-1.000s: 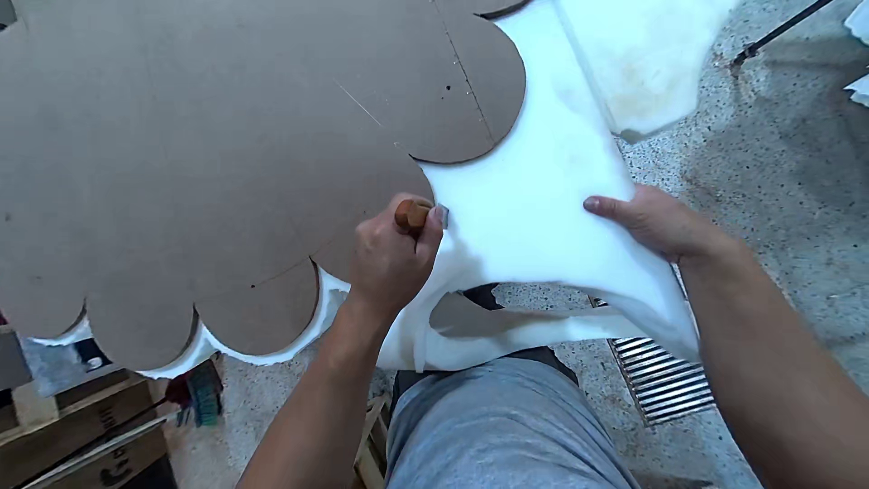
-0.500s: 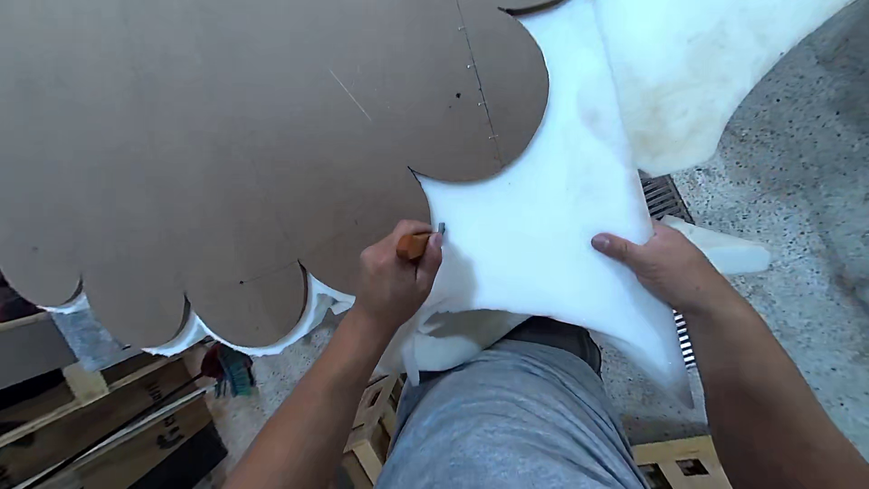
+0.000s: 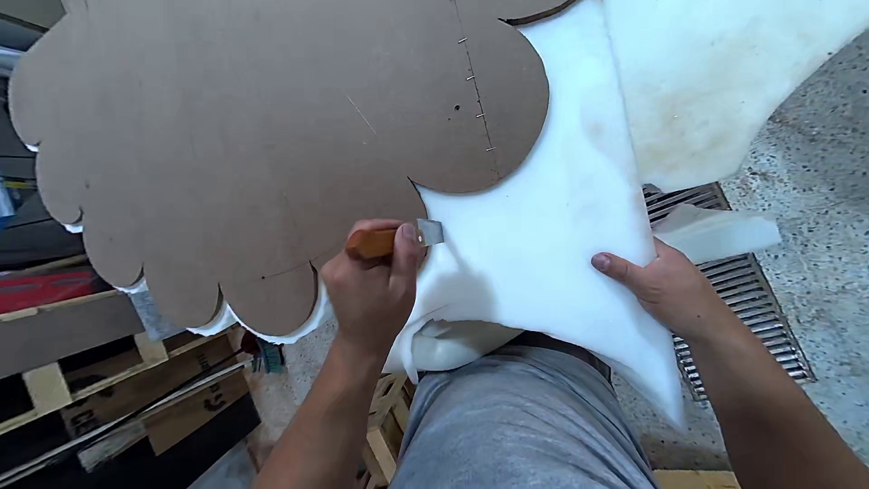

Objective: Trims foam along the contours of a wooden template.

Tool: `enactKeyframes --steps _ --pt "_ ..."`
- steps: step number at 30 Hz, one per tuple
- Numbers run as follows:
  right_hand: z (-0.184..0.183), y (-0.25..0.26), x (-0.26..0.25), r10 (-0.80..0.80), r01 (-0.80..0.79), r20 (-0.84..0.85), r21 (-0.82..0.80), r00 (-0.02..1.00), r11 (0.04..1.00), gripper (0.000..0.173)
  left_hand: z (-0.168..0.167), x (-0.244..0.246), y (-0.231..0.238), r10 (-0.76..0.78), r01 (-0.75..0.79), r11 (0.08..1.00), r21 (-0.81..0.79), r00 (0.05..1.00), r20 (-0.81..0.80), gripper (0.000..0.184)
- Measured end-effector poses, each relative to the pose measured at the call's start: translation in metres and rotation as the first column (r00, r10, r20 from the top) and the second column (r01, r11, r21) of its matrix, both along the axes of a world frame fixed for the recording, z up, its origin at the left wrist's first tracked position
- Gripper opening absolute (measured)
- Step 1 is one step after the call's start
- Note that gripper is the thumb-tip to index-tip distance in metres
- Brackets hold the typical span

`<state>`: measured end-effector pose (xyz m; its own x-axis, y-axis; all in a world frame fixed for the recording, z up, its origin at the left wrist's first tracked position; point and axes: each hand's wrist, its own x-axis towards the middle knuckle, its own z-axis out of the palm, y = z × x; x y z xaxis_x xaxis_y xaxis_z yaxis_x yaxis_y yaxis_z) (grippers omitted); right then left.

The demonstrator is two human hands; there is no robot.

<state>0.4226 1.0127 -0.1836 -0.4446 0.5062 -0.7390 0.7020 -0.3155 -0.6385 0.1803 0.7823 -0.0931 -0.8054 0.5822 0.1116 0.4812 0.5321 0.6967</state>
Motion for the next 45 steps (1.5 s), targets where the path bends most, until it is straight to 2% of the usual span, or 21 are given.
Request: enactKeyframes --steps 3,7,10,12,14,17,18,20,22,24,27,29,33,34,38,40,41,43,45 --pt "-0.002 0.003 -0.001 -0.009 0.009 0.007 -0.029 1.000 1.000 0.057 -0.023 -0.005 0.010 -0.046 0.046 0.998 -0.043 0.999 0.007 0.021" --pt "-0.005 0.007 0.000 0.000 0.001 0.012 -0.038 1.000 0.999 0.059 0.000 -0.008 0.010 -0.103 0.103 0.994 -0.043 0.995 -0.001 0.019" --pt "-0.010 0.006 0.002 0.021 -0.020 0.042 -0.015 0.999 1.000 0.065 -0.018 -0.004 0.007 0.012 -0.013 1.000 0.019 0.999 0.050 0.019" --pt "-0.011 0.007 0.003 0.024 -0.024 0.051 -0.010 0.998 1.000 0.065 -0.034 -0.007 0.014 0.091 -0.085 0.995 -0.046 0.985 0.145 0.024" --pt "-0.009 0.009 0.002 0.035 -0.034 0.052 -0.018 0.998 0.999 0.066 -0.020 -0.014 0.022 0.128 -0.117 0.991 -0.070 0.972 0.196 0.025" --pt "-0.011 0.010 0.003 0.050 -0.049 0.062 -0.010 0.997 0.999 0.067 0.019 -0.024 0.028 0.154 -0.157 0.988 0.009 0.978 0.141 0.020" --pt "-0.012 0.008 0.004 0.048 -0.048 0.061 -0.012 0.997 0.999 0.067 0.018 -0.026 0.029 0.184 -0.191 0.981 0.035 0.973 0.140 0.018" --pt "-0.013 0.008 0.004 0.042 -0.041 0.049 -0.018 0.998 0.999 0.067 -0.004 -0.029 0.034 0.240 -0.251 0.967 0.053 0.958 0.160 0.020" --pt "-0.012 0.009 0.002 0.038 -0.037 0.047 -0.022 0.998 0.999 0.065 -0.024 -0.032 0.042 0.276 -0.285 0.958 0.018 0.939 0.204 0.023" --pt "-0.009 0.009 0.001 0.037 -0.035 0.055 -0.032 0.998 0.999 0.063 -0.011 -0.035 0.045 0.285 -0.287 0.958 -0.025 0.929 0.237 0.023" --pt "-0.008 0.009 0.000 0.032 -0.031 0.059 -0.026 0.998 0.999 0.064 0.024 -0.041 0.043 0.286 -0.295 0.955 0.033 0.943 0.171 0.020" --pt "-0.008 0.007 0.000 0.024 -0.023 0.049 -0.027 0.999 0.999 0.066 0.018 -0.039 0.044 0.298 -0.309 0.948 0.070 0.945 0.136 0.020" --pt "-0.008 0.008 0.001 0.030 -0.028 0.041 -0.043 0.999 0.999 0.067 -0.035 -0.031 0.038 0.227 -0.233 0.972 0.040 0.967 0.112 0.022" --pt "-0.007 0.010 0.001 0.040 -0.038 0.044 -0.044 0.998 0.998 0.067 -0.032 -0.030 0.037 0.207 -0.210 0.977 0.026 0.974 0.095 0.023" --pt "-0.004 0.012 0.000 0.058 -0.054 0.066 -0.053 0.996 0.997 0.065 0.003 -0.028 0.040 0.127 -0.117 0.969 0.219 0.992 -0.029 0.016" --pt "-0.005 0.013 -0.001 0.060 -0.056 0.067 -0.064 0.996 0.996 0.064 -0.003 -0.028 0.039 0.124 -0.107 0.959 0.263 0.991 -0.052 0.016" --pt "-0.007 0.013 -0.001 0.068 -0.064 0.068 -0.062 0.995 0.996 0.065 -0.010 -0.030 0.040 0.132 -0.116 0.959 0.257 0.990 -0.046 0.017" --pt "-0.006 0.013 0.000 0.069 -0.064 0.074 -0.063 0.995 0.996 0.066 -0.024 -0.036 0.041 0.160 -0.156 0.977 0.147 0.987 -0.012 0.021" --pt "-0.004 0.013 0.002 0.074 -0.069 0.073 -0.068 0.995 0.995 0.066 -0.021 -0.039 0.045 0.162 -0.161 0.985 0.058 0.987 -0.010 0.024"
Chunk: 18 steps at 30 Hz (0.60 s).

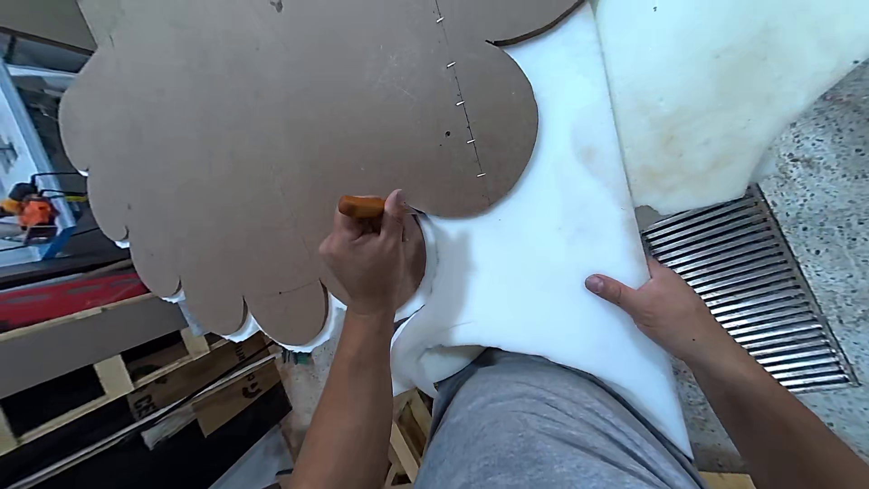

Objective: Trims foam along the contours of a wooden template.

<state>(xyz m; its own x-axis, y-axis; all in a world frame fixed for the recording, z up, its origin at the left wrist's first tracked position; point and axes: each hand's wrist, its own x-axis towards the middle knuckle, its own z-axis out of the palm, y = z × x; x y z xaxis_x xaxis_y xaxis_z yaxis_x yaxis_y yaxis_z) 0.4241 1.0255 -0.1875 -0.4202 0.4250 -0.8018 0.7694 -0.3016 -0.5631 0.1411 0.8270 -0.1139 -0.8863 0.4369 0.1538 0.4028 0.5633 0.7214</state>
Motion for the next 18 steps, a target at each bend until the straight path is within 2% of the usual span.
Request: enactKeyframes --steps 2,5,6,8,10,12,13,14,15,16,17,18 --pt "0.000 0.002 -0.001 0.012 -0.012 -0.001 0.013 1.000 1.000 0.063 0.030 -0.003 0.001 -0.004 0.006 0.998 0.059 1.000 -0.031 0.023" --pt "-0.002 -0.002 -0.001 0.030 -0.032 0.047 0.038 0.998 0.999 0.061 0.110 -0.011 -0.036 0.025 0.009 0.956 0.293 0.994 -0.111 0.020" --pt "-0.003 -0.004 -0.001 0.032 -0.034 0.055 0.046 0.998 0.998 0.062 0.135 -0.021 -0.062 0.024 0.005 0.957 0.290 0.995 -0.094 0.020" --pt "-0.001 -0.007 -0.004 0.019 -0.025 0.054 0.105 0.998 0.994 0.061 0.163 -0.051 -0.106 -0.099 0.121 0.961 0.248 0.990 -0.102 0.029" --pt "0.008 -0.022 0.000 -0.017 0.000 0.049 0.318 0.999 0.948 0.065 0.163 -0.077 -0.123 -0.250 0.270 0.937 0.220 0.961 -0.114 0.029" --pt "0.021 -0.047 0.015 -0.021 0.042 -0.043 0.587 0.999 0.808 0.071 0.148 -0.080 -0.107 -0.377 0.389 0.895 0.220 0.921 -0.095 0.028" --pt "0.029 -0.064 0.021 -0.019 0.099 -0.127 0.668 0.992 0.737 0.064 0.139 -0.076 -0.102 -0.437 0.438 0.872 0.220 0.898 -0.058 0.028" --pt "0.036 -0.086 0.026 -0.018 0.168 -0.224 0.674 0.974 0.720 0.052 0.130 -0.073 -0.101 -0.491 0.479 0.848 0.225 0.871 -0.004 0.028" --pt "0.040 -0.112 0.027 -0.029 0.210 -0.302 0.588 0.953 0.781 0.038 0.122 -0.070 -0.103 -0.536 0.513 0.828 0.226 0.843 0.052 0.028" --pt "0.041 -0.137 0.024 -0.057 0.204 -0.347 0.402 0.936 0.893 0.029 0.115 -0.069 -0.106 -0.569 0.542 0.812 0.216 0.818 0.089 0.029" --pt "0.038 -0.158 0.016 -0.073 0.134 -0.365 0.147 0.928 0.980 0.031 0.110 -0.071 -0.110 -0.601 0.577 0.794 0.194 0.792 0.107 0.029" --pt "0.028 -0.176 0.004 -0.077 0.052 -0.358 -0.078 0.931 0.996 0.039 0.107 -0.074 -0.113 -0.643 0.625 0.763 0.164 0.759 0.103 0.029"
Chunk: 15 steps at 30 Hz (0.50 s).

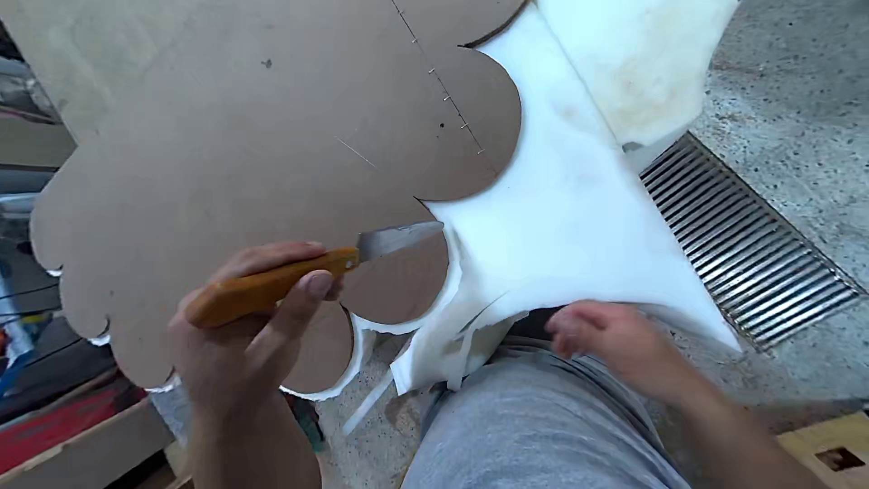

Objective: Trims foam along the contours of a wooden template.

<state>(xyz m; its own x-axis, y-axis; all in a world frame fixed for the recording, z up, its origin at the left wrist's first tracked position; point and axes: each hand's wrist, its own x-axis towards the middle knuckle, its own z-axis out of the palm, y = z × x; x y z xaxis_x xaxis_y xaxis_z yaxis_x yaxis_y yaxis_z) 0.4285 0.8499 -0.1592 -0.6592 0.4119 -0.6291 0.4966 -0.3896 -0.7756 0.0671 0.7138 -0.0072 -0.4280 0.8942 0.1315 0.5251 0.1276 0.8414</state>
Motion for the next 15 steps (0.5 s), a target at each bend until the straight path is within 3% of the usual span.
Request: enactKeyframes --steps 1,3,5,7,10,15 --pt "-0.014 -0.016 -0.014 0.026 -0.025 0.005 -0.135 1.000 0.991 0.045 -0.001 -0.005 -0.003 -0.077 0.076 0.997 -0.026 0.996 -0.046 0.029" --pt "-0.038 -0.042 -0.045 -0.137 0.137 0.016 -0.210 0.990 0.968 0.053 0.003 -0.013 -0.003 -0.236 0.223 0.969 -0.103 0.963 -0.131 0.029" --pt "-0.045 -0.058 -0.073 -0.424 0.381 -0.040 -0.366 0.905 0.849 0.053 0.010 -0.014 -0.006 -0.308 0.278 0.944 -0.179 0.935 -0.173 0.030" --pt "-0.047 -0.066 -0.092 -0.615 0.498 -0.086 -0.504 0.784 0.705 0.054 0.014 -0.014 -0.011 -0.333 0.290 0.931 -0.221 0.923 -0.191 0.030" --pt "-0.049 -0.067 -0.094 -0.708 0.496 -0.127 -0.629 0.694 0.599 0.047 0.011 -0.015 -0.018 -0.362 0.306 0.917 -0.256 0.909 -0.209 0.029" --pt "-0.046 -0.062 -0.085 -0.735 0.522 -0.113 -0.633 0.669 0.572 0.029 0.005 -0.013 -0.030 -0.385 0.321 0.904 -0.281 0.898 -0.211 0.029"
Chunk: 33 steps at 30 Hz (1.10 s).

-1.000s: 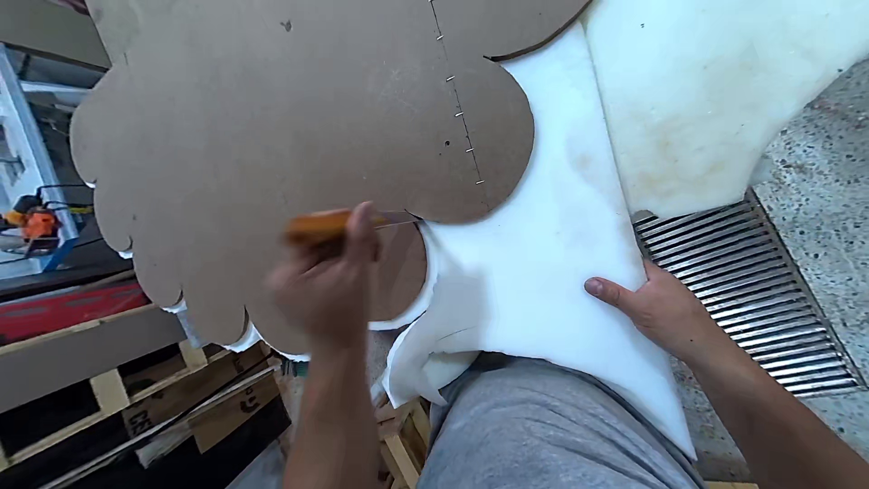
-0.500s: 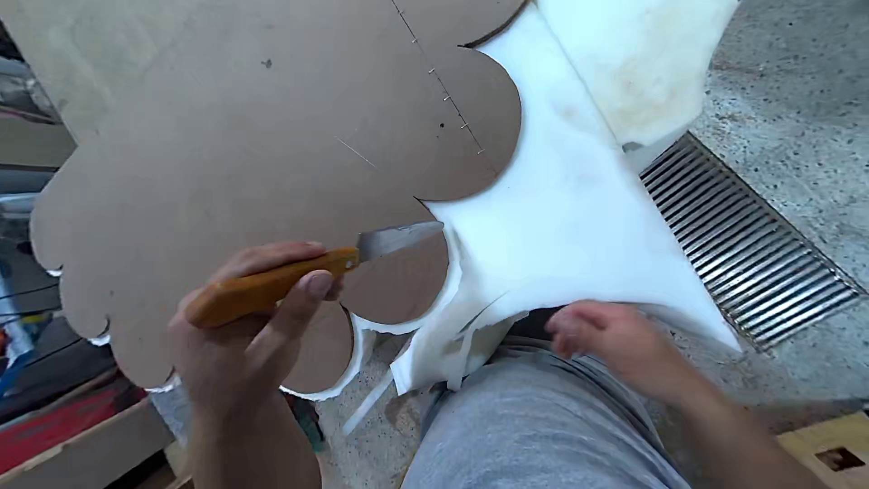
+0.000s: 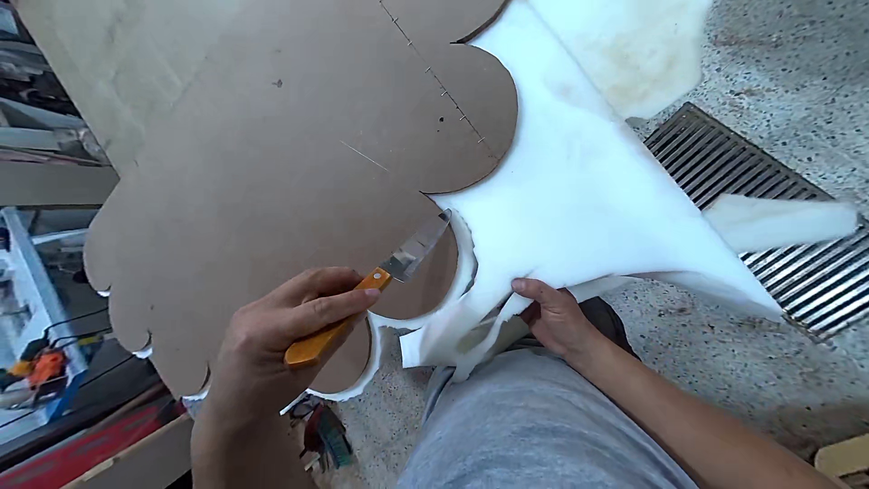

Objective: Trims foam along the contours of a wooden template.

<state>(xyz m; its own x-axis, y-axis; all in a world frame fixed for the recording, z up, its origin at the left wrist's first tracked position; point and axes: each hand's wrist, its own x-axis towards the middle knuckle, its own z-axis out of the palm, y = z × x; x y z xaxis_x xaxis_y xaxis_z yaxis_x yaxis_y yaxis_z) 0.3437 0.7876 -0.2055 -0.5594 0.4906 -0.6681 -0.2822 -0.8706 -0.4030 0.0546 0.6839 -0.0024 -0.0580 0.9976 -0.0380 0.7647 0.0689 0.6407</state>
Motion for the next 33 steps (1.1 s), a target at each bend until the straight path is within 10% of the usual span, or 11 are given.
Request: enactKeyframes --steps 33 --pt "0.036 0.054 0.004 -0.047 -0.035 0.329 0.239 0.943 0.970 0.019 0.021 -0.012 0.054 -0.052 0.048 0.998 0.041 0.995 0.090 0.026"
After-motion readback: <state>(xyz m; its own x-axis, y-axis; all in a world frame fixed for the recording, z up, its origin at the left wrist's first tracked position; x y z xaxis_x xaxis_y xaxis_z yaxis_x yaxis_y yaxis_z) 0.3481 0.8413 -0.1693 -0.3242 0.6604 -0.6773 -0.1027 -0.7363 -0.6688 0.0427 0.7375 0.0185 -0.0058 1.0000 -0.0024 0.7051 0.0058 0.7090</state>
